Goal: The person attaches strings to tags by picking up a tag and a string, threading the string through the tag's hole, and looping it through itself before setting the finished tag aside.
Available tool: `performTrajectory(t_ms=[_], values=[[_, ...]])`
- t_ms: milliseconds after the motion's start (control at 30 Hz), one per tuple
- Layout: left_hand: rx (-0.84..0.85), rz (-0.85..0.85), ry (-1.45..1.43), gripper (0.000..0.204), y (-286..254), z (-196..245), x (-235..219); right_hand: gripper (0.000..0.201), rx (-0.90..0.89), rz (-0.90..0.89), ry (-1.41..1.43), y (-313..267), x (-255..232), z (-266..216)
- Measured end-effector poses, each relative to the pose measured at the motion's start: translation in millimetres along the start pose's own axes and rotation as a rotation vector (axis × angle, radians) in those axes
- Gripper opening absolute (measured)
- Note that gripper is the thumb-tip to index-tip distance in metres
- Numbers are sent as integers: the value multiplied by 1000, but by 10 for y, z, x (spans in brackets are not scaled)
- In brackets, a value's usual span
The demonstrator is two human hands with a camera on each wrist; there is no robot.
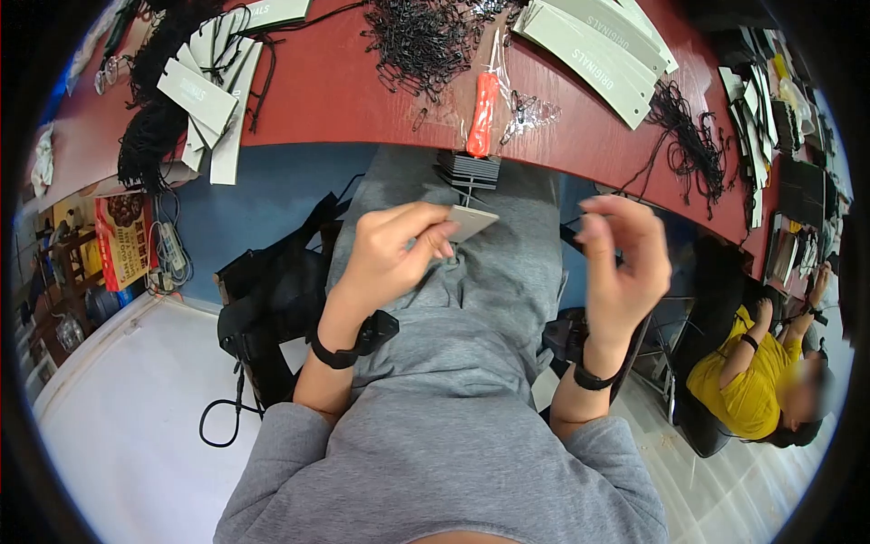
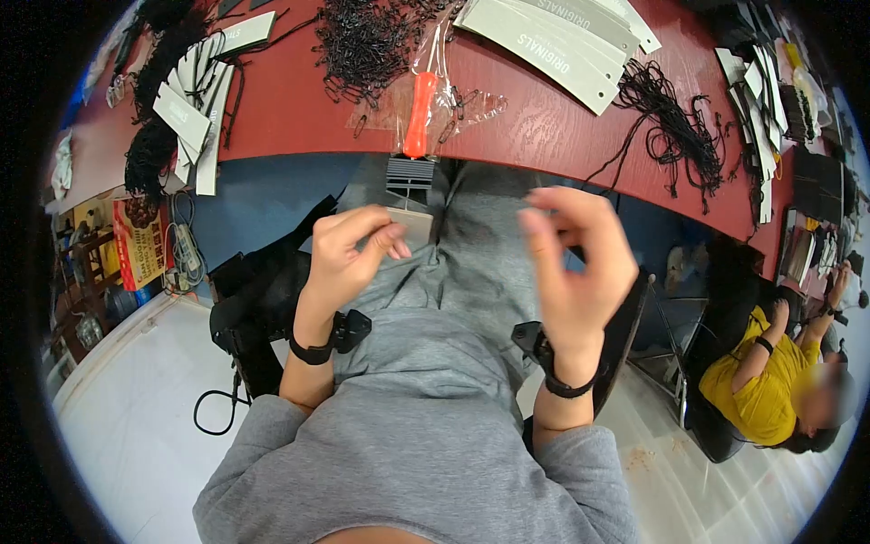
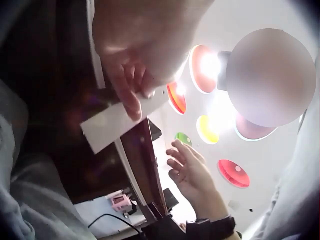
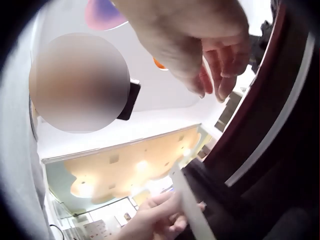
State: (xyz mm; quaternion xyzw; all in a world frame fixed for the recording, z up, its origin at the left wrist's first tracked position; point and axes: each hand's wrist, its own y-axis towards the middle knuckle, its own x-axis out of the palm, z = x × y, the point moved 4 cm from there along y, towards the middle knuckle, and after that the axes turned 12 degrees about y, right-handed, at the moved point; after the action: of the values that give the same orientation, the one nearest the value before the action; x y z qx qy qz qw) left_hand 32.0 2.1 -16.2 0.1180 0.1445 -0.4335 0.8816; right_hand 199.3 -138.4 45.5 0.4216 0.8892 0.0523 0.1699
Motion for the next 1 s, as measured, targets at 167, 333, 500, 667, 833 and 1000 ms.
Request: performTrajectory(t_ms=[167,333,500,667,833,1000], values=[[-14,73,28,10,15,-9,-4,23,-14,190,-352,59,-431,104],[82,129,132,4,3,-49,31,32,-152,49,-634,108,-376,211],[119,168,156,8,-4,-25,52,21,-167,127,-467,105,-439,233],[84,89,114,5,2,-68,61,5,-253,257,231,234,-722,139],[96,80,137,4,27,-45,81,23,-236,217,671,507,-834,-85],[76,85,85,6,14,-78,76,25,-98,-152,1157,315,-603,-446]])
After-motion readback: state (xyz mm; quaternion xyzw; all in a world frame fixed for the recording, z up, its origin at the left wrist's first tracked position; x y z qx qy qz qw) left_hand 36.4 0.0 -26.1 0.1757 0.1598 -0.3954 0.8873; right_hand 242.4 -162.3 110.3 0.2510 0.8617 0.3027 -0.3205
